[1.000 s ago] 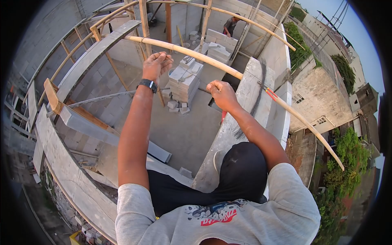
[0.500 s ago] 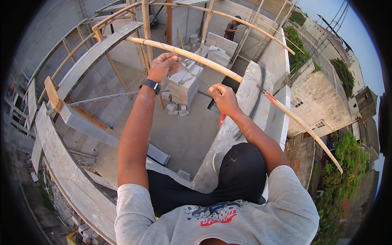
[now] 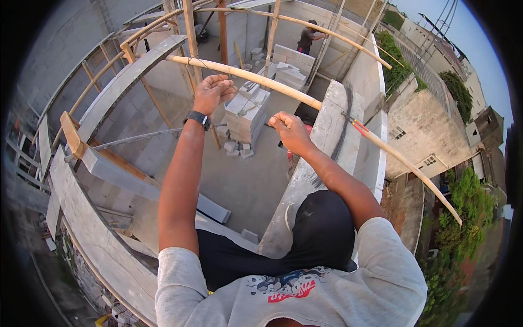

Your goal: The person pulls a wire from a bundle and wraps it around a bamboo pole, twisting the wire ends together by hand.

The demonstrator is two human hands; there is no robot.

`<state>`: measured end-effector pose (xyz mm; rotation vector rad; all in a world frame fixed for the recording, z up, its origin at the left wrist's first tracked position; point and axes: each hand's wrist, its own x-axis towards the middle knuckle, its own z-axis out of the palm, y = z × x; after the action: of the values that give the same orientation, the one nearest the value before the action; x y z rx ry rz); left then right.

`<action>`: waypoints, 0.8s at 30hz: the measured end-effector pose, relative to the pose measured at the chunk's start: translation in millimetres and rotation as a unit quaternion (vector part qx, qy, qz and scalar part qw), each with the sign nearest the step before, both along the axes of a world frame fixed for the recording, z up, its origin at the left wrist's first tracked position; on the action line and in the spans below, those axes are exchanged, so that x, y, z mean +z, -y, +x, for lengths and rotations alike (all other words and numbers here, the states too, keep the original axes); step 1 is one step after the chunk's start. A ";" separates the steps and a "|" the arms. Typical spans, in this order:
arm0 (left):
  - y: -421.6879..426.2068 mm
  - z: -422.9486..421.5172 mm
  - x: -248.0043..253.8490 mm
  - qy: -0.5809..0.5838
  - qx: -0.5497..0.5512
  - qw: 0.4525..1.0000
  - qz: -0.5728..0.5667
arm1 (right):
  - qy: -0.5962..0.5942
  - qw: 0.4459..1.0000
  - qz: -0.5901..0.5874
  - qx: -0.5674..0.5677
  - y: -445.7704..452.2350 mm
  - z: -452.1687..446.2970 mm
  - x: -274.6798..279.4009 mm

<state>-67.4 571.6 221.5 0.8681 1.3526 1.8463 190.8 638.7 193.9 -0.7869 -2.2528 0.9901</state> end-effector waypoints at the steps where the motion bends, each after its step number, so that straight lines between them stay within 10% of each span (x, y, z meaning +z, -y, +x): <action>1: 1.0 0.1 0.0 -0.009 0.003 1.000 -0.012 | -0.001 1.000 0.000 0.003 -2.4 0.9 -3.6; 24: -2.1 -6.0 -10.8 0.027 0.014 0.999 -0.008 | -0.005 0.999 -0.030 0.029 -1.9 -1.5 -5.9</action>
<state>-73.4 573.7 210.6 0.7884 1.3518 1.8642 189.3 640.5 188.0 -0.7448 -2.2578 1.0911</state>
